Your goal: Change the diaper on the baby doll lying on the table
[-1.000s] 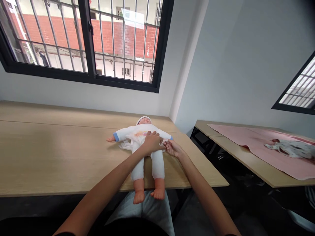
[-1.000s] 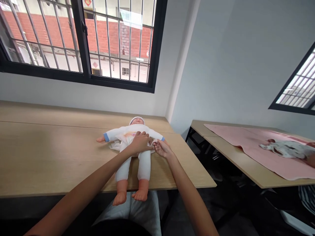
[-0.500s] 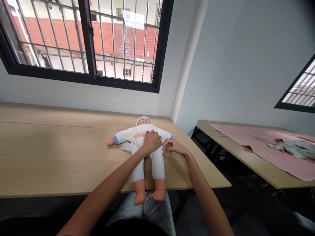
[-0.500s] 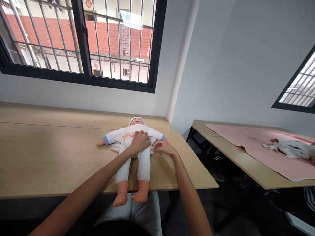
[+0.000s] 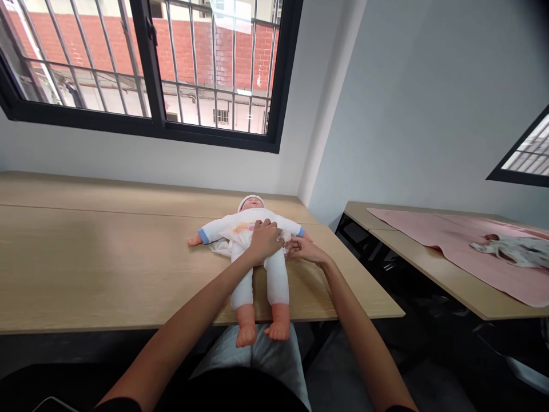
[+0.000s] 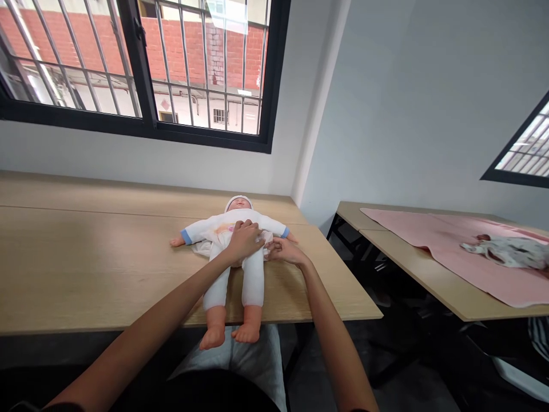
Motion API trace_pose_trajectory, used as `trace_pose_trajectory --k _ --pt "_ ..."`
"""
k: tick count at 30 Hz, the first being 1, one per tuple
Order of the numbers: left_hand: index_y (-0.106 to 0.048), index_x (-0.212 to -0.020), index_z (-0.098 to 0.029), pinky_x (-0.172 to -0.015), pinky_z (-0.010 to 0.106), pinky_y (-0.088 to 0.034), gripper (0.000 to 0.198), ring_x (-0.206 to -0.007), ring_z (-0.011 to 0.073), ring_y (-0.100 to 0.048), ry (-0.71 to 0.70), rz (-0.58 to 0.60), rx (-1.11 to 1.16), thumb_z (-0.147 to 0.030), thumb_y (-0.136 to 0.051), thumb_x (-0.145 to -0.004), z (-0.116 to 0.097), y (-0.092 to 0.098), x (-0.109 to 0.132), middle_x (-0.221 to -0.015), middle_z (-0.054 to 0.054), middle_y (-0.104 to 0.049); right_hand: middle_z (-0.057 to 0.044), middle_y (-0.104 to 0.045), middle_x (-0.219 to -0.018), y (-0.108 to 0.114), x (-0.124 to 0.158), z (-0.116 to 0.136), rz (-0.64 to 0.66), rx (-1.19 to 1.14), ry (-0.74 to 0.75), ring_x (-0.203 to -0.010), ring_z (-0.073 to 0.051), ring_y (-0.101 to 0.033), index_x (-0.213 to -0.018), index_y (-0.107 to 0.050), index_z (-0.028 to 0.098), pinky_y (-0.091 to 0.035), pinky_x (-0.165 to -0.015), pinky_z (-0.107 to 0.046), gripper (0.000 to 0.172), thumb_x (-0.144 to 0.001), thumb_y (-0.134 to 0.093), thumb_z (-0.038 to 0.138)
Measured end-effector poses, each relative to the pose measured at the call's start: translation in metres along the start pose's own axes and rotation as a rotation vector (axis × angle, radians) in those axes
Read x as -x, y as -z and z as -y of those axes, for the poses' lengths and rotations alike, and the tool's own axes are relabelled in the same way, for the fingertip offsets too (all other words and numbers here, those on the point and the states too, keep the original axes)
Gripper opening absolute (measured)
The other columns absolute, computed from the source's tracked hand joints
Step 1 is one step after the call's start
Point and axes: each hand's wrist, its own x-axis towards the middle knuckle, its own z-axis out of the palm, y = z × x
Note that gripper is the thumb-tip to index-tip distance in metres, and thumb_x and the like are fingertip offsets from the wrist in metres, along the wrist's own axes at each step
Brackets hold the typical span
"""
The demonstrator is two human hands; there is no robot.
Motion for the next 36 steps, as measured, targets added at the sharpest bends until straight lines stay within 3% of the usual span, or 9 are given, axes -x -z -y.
trace_pose_trajectory --k 7,14,19,25,30,36 --pt "-0.067 -0.077 -0.017 -0.09 0.042 -0.032 0.022 -0.099 0.0237 -0.05 0.006 0.019 -0.001 -0.029 -0.05 -0.085 0.0 0.001 0.001 -0.094 0.007 -0.066 -0.002 -0.062 -0.079 0.001 0.003 0.008 -0.105 0.096 0.065 -0.075 -0.016 -0.058 -0.08 -0.065 0.016 -0.049 -0.073 -0.031 0.029 -0.07 -0.077 0.041" --pt "-0.067 -0.076 -0.016 -0.087 0.042 -0.033 0.021 -0.1 0.026 -0.052 0.018 0.116 -0.013 -0.026 -0.05 -0.083 -0.005 0.004 -0.01 -0.093 0.01 -0.068 -0.007 -0.062 -0.105 0.008 0.003 0.013 -0.346 0.082 0.349 -0.102 -0.021 -0.057 -0.086 -0.064 0.02 -0.046 -0.091 -0.035 0.03 -0.074 -0.075 0.045" --pt "-0.064 -0.065 -0.016 -0.089 0.041 -0.032 0.012 -0.093 0.0247 -0.057 0.056 0.192 -0.029 -0.015 -0.056 -0.073 -0.008 0.004 -0.025 -0.078 0.008 -0.069 -0.007 -0.058 -0.106 0.007 0.002 0.015 -0.384 0.147 0.423 -0.104 -0.021 -0.055 -0.085 -0.063 0.021 -0.047 -0.086 -0.031 0.031 -0.078 -0.071 0.05" --pt "-0.064 -0.068 -0.015 -0.092 0.042 -0.03 0.008 -0.09 0.025 -0.06 0.088 0.216 -0.068 -0.011 -0.058 -0.071 -0.013 -0.002 -0.037 -0.076 0.009 -0.068 -0.006 -0.06 -0.099 -0.003 0.002 0.019 -0.368 0.122 0.488 -0.101 -0.021 -0.057 -0.086 -0.06 0.022 -0.047 -0.086 -0.032 0.029 -0.081 -0.069 0.049" --pt "-0.064 -0.071 -0.015 -0.092 0.045 -0.029 0.016 -0.091 0.0266 -0.059 0.071 0.174 -0.087 -0.011 -0.051 -0.079 -0.015 -0.006 -0.034 -0.081 0.011 -0.07 -0.005 -0.061 -0.092 -0.013 -0.003 0.017 -0.392 0.057 0.436 -0.092 -0.021 -0.061 -0.087 -0.051 0.024 -0.049 -0.087 -0.036 0.037 -0.081 -0.065 0.058" --pt "-0.064 -0.086 -0.016 -0.09 0.045 -0.031 0.022 -0.096 0.0267 -0.057 -0.01 0.085 -0.067 -0.018 -0.042 -0.088 -0.009 -0.002 -0.015 -0.093 0.011 -0.07 -0.005 -0.064 -0.088 -0.022 -0.009 0.011 -0.436 0.025 0.307 -0.086 -0.024 -0.064 -0.092 -0.038 0.027 -0.054 -0.077 -0.039 0.049 -0.079 -0.056 0.07"
